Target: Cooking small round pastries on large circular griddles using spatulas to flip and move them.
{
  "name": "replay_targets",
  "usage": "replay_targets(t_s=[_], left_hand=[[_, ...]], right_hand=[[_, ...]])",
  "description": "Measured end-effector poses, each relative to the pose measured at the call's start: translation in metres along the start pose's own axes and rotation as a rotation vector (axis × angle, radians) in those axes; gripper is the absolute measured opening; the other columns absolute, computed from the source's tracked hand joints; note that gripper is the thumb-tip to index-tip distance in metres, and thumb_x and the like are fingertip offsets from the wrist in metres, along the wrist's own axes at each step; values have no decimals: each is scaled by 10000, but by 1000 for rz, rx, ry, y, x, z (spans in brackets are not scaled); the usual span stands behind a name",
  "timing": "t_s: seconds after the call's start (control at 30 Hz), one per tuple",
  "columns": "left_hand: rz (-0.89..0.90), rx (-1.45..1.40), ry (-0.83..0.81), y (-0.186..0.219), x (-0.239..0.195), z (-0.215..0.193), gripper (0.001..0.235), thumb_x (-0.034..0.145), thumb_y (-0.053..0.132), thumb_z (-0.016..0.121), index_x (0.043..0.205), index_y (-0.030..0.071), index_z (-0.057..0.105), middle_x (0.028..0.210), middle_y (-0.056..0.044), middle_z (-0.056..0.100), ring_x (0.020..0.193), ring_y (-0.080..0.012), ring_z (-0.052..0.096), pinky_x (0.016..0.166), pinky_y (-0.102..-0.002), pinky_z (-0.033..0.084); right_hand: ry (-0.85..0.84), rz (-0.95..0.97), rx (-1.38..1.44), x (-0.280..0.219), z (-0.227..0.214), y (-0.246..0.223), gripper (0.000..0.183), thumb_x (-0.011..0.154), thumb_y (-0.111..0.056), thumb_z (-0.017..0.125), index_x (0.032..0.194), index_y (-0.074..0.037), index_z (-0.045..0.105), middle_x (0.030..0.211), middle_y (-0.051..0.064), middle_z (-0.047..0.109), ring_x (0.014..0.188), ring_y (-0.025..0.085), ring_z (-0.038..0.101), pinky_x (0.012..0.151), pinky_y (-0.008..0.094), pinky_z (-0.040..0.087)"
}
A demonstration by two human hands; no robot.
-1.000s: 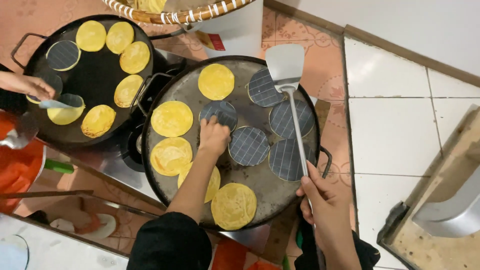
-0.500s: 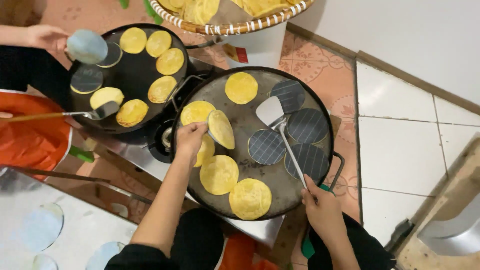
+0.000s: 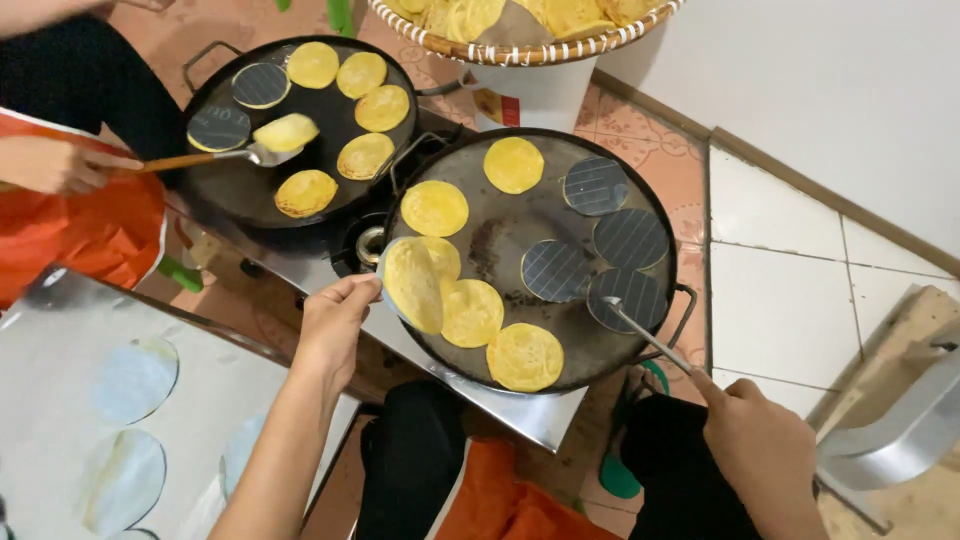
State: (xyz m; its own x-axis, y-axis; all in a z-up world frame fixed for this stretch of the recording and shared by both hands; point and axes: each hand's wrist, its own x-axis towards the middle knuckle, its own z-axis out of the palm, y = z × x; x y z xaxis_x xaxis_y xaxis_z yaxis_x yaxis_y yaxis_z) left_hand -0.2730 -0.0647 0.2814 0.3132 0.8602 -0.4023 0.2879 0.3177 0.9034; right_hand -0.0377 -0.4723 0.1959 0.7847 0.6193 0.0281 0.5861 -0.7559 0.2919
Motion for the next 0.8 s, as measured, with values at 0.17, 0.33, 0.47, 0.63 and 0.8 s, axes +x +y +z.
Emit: replay_targets(t_s=[0.17, 0.33, 0.47, 0.63, 0.8], left_hand=[[19, -60, 2, -1, -13, -22, 147, 935, 129, 671, 959, 69, 803, 824, 16, 643, 769, -90, 507, 741, -247, 410], [111, -60, 5, -15, -6, -15, 175, 856, 146, 734, 1001, 122, 829, 744, 7, 663, 728, -54, 517, 787, -207, 466], [123, -79, -29, -10, -5, 11, 175, 847, 139, 749, 998, 100, 829, 753, -10, 670, 721, -68, 500, 709, -198, 435], [-7, -84, -158, -7, -12, 56, 221, 920, 139, 688, 1087, 52, 804, 1084, -16, 781, 1003, -92, 663, 942, -233, 509], [-86, 28, -208, -4, -25, 90, 249, 909, 210, 678, 1076, 81, 810, 1109, 22, 755, 1087, -86, 643, 1004, -250, 471]], right_hand=[[-42, -194, -147, 28, -38, -22, 547, 942, -227, 587, 1424, -480, 526, 886, -11, 686, 550, 249, 675, 404, 346, 481], [194, -157, -45, 59, -50, -55, 399, 845, -256, 696, 1193, -445, 742, 933, 15, 757, 661, 219, 750, 605, 301, 614], [-17, -68, 239, 65, -57, -48, 380, 920, -197, 626, 1235, -361, 760, 861, 101, 771, 678, 303, 770, 638, 384, 632], [-383, 242, 496, 28, -72, 3, 415, 1007, -374, 550, 1410, -400, 647, 870, 199, 795, 911, 433, 718, 809, 462, 529], [-700, 321, 75, -1, -118, 18, 437, 1073, -424, 424, 1492, -544, 464, 1095, 46, 849, 1003, 272, 810, 867, 368, 624]])
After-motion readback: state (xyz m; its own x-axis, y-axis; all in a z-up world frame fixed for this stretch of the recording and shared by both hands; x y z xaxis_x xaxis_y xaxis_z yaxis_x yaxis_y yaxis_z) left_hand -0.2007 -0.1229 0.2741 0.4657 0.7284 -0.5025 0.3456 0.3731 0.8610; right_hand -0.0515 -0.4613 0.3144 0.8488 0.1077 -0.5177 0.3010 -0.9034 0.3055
